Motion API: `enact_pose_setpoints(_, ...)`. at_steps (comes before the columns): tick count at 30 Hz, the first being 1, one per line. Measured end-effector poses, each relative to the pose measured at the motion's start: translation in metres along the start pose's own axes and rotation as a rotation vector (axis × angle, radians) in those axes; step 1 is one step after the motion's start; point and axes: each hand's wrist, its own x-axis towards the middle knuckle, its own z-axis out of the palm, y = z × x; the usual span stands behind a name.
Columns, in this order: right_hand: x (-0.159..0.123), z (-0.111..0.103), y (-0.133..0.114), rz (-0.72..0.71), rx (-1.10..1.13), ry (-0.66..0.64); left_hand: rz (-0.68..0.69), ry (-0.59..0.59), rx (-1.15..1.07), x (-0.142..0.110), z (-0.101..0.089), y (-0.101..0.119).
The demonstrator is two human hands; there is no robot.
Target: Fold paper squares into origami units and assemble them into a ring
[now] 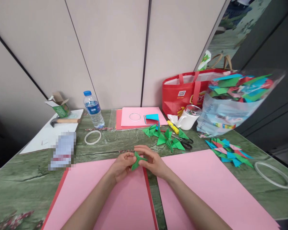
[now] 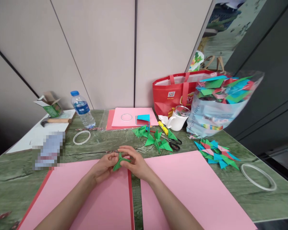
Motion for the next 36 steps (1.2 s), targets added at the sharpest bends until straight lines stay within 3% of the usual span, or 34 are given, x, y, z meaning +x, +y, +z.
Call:
enact_pose_setpoints(3,0.001,0.001,0.001,-0.002,-0.072,0.039,0.095,0.085,0.123,0.001,0.001,0.0)
enact_pose_setpoints(7,0.003,0.002,0.008,0.071,-0.103,0.249,0.296,0.176,0.362,-0.001,0.006,0.003)
enact_pose_setpoints(10,0.003,0.002,0.009,0.082,-0.101,0.332,0.315,0.177,0.403,-0.002,0.009,0.004)
enact_pose_setpoints(17,0.004,0.004,0.006,0.097,-0.001,0.384,0.436,0.218,0.447,-0.001,0.007,0.002)
enact_pose_setpoints(21,0.004,0.003,0.007,0.155,0.038,0.431,0.423,0.232,0.478,-0.002,0.007,0.004)
enact_pose_setpoints(27,0.002,0.008,0.004,0.194,0.081,0.412,0.432,0.115,0.575,-0.004,0.011,0.003)
enact_pose_setpoints(31,0.002,0.012,0.004,0.203,0.131,0.366,0.525,0.152,0.638,-0.005,0.01,0.0)
enact_pose_setpoints(36,0.003,0.01,0.008,0.246,0.18,0.261,0.547,0.246,0.633,-0.005,0.009,0.001)
